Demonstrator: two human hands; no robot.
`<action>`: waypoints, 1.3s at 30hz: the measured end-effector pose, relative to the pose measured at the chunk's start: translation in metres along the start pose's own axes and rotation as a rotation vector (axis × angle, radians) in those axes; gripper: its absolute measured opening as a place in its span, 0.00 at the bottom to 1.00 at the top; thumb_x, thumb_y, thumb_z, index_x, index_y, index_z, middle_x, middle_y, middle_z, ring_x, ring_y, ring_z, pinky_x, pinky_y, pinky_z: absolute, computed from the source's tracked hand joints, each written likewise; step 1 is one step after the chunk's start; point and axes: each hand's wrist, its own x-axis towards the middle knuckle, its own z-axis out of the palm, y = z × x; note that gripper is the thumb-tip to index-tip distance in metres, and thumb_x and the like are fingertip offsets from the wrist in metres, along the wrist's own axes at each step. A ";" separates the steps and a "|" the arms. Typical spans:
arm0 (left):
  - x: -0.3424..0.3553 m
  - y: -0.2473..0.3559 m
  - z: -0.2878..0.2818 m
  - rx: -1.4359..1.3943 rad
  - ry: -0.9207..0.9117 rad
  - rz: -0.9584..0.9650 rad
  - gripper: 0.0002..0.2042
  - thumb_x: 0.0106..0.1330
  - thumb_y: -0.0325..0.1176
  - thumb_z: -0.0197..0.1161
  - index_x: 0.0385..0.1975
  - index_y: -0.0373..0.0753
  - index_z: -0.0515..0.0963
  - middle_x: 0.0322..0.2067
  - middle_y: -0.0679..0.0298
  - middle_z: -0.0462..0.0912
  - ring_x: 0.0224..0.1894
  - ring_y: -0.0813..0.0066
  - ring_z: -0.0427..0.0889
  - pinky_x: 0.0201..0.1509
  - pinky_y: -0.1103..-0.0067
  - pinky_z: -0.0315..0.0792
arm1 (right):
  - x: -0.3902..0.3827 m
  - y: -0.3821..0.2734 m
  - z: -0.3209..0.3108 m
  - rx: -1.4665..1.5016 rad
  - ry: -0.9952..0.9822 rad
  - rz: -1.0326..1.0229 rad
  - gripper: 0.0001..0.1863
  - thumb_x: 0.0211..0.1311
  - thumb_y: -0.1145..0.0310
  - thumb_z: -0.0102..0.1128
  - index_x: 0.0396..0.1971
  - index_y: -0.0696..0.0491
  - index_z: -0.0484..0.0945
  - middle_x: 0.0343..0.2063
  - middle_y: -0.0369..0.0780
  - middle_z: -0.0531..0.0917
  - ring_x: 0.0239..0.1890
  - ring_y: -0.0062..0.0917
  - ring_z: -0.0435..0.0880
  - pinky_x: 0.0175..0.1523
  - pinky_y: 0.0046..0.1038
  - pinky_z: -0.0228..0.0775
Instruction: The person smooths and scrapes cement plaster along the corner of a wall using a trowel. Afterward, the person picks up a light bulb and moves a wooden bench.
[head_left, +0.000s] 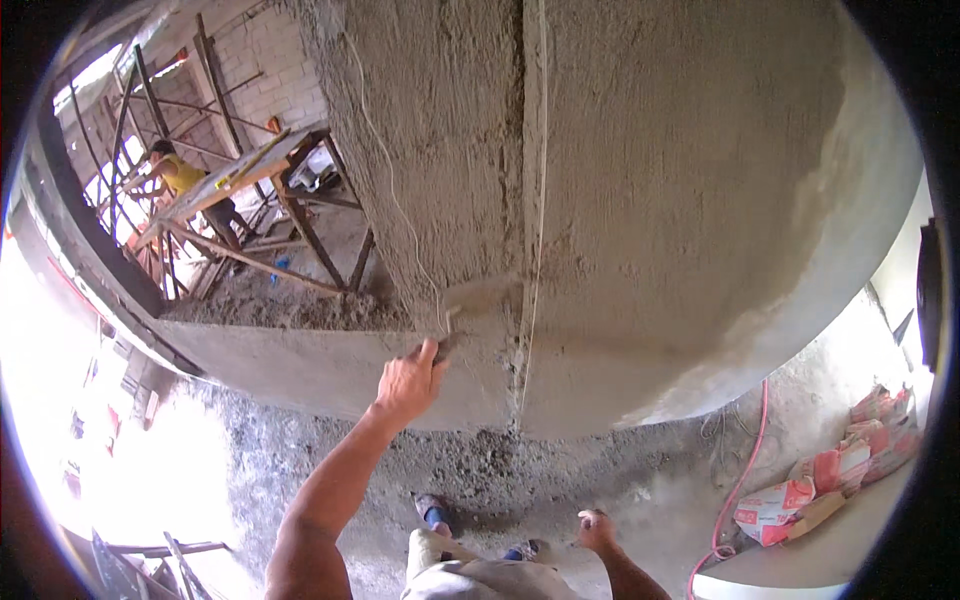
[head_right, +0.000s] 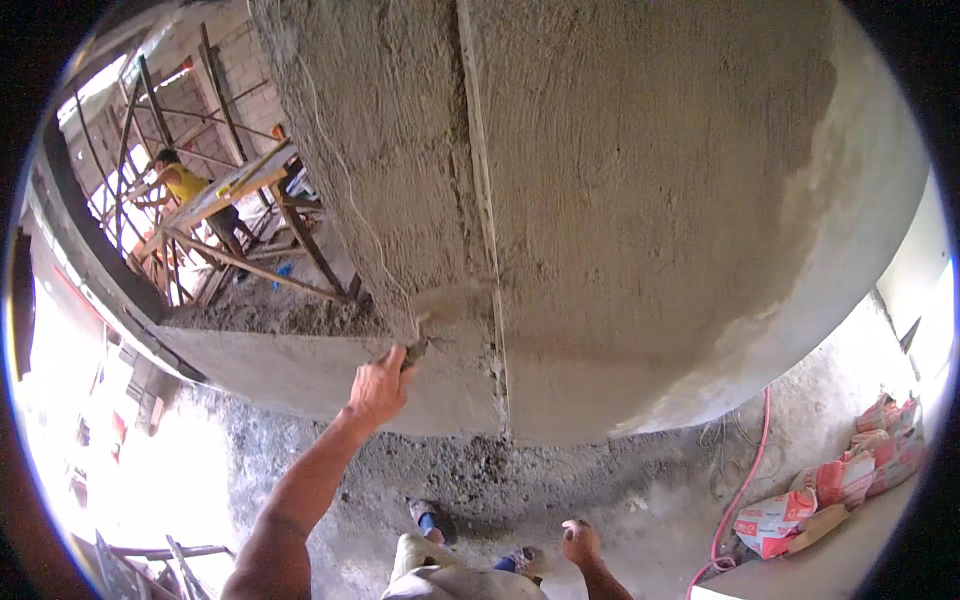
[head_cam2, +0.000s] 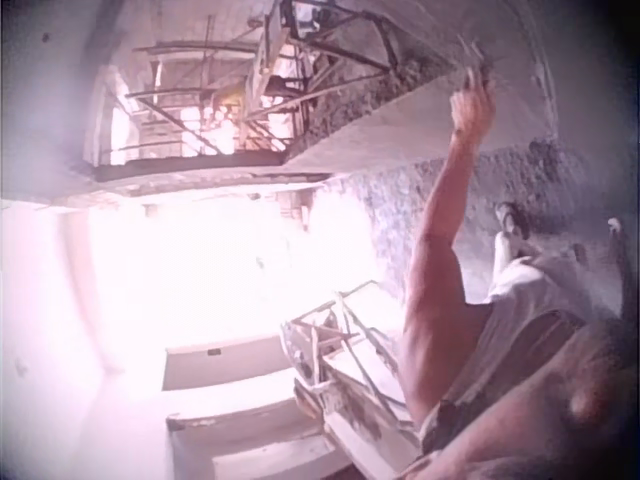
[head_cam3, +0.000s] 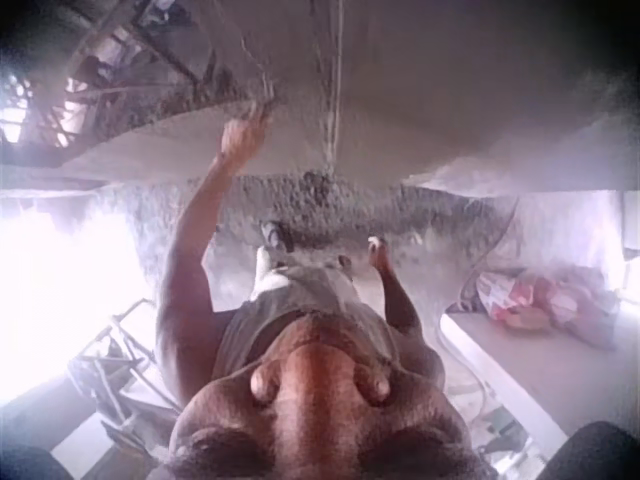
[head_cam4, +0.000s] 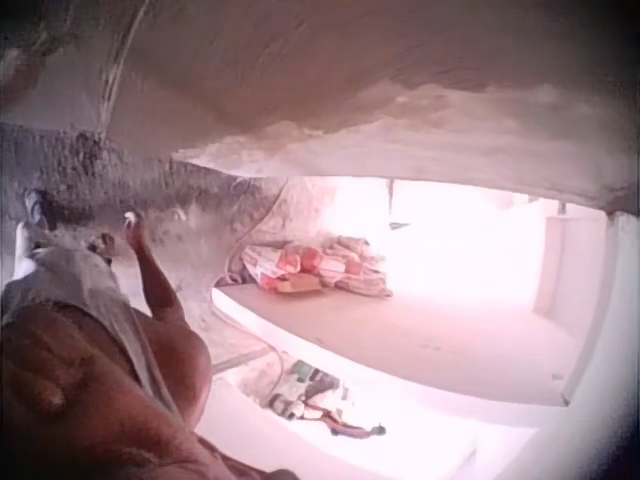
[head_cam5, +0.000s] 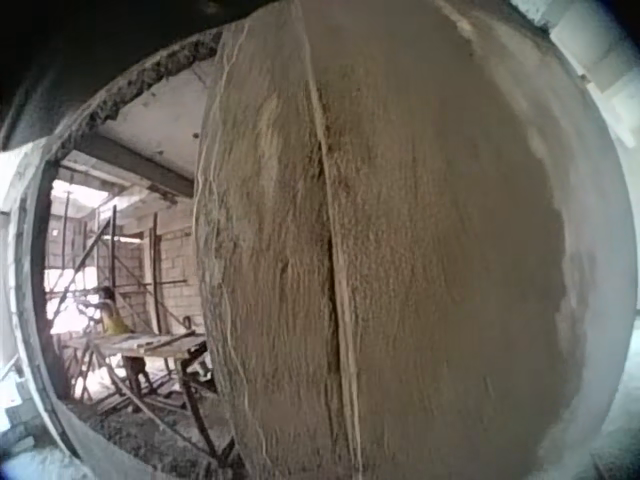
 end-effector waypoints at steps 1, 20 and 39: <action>-0.015 -0.003 0.008 0.087 -0.121 0.011 0.15 0.64 0.39 0.53 0.42 0.37 0.63 0.23 0.49 0.77 0.22 0.51 0.79 0.18 0.65 0.70 | -0.013 0.007 -0.008 -0.010 -0.011 0.005 0.12 0.51 0.70 0.50 0.34 0.54 0.79 0.33 0.49 0.81 0.36 0.45 0.79 0.43 0.40 0.72; -0.049 -0.033 0.071 0.048 -0.342 -0.019 0.15 0.62 0.35 0.54 0.43 0.35 0.62 0.32 0.45 0.77 0.28 0.46 0.79 0.25 0.61 0.72 | -0.088 -0.010 0.005 0.049 -0.029 0.140 0.11 0.51 0.71 0.48 0.31 0.52 0.80 0.33 0.49 0.80 0.39 0.46 0.78 0.45 0.41 0.69; -0.055 -0.015 0.058 0.060 -0.292 -0.084 0.15 0.63 0.40 0.55 0.44 0.41 0.64 0.33 0.50 0.78 0.29 0.52 0.81 0.26 0.64 0.75 | -0.097 -0.024 0.029 0.111 -0.026 0.103 0.09 0.49 0.75 0.50 0.29 0.55 0.80 0.30 0.49 0.81 0.37 0.45 0.79 0.43 0.39 0.71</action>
